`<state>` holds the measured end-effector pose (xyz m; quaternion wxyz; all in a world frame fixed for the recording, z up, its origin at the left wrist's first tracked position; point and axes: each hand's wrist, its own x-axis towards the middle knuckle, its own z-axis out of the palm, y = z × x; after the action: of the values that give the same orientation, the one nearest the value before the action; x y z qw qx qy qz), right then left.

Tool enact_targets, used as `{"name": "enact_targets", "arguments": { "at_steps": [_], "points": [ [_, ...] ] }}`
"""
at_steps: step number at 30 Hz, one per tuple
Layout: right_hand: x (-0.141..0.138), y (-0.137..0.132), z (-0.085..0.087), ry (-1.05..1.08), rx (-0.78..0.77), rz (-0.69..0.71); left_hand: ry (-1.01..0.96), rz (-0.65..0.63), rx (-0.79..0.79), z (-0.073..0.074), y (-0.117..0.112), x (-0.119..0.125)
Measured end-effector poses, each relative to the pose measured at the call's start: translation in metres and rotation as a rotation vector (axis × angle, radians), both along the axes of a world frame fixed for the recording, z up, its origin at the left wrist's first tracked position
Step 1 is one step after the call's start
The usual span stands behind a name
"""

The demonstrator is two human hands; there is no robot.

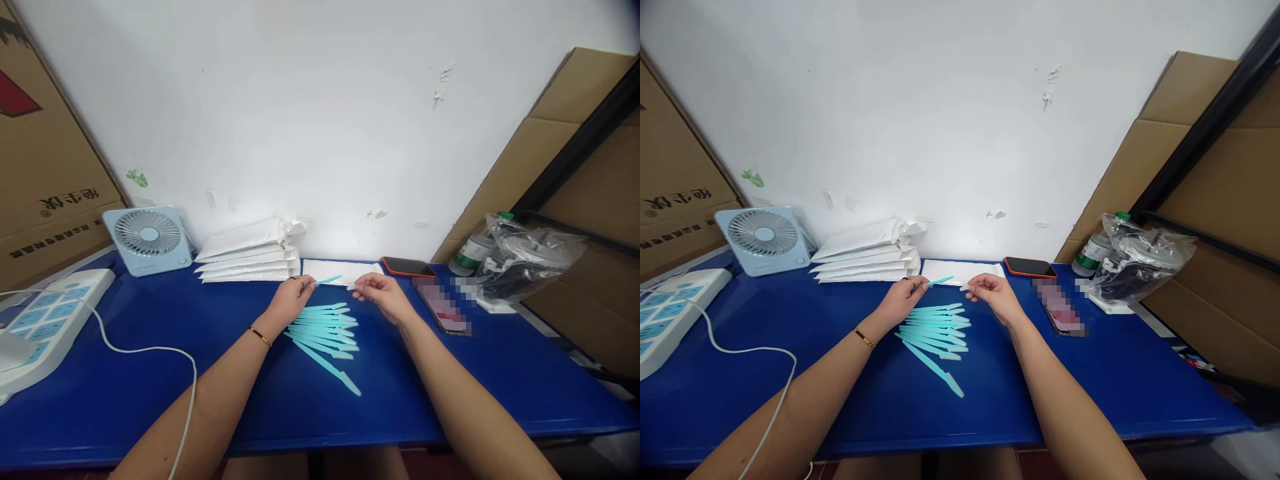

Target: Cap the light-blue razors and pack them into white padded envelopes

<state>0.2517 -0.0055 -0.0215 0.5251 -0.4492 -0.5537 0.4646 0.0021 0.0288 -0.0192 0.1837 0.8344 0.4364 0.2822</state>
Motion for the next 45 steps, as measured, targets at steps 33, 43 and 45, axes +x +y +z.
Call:
{"name": "enact_targets", "arguments": {
  "at_steps": [33,43,45],
  "points": [
    [-0.012,-0.004,-0.007,-0.749,0.219,0.057,0.414,-0.309,-0.071,0.006,-0.024,-0.008],
    [-0.053,-0.066,0.017,-1.271,0.207,0.241,0.579,-0.217,0.068,0.011,-0.05,0.011],
    [-0.058,-0.069,0.015,-1.336,0.231,0.214,0.619,-0.198,0.105,0.01,-0.054,0.017]
  ]
}}
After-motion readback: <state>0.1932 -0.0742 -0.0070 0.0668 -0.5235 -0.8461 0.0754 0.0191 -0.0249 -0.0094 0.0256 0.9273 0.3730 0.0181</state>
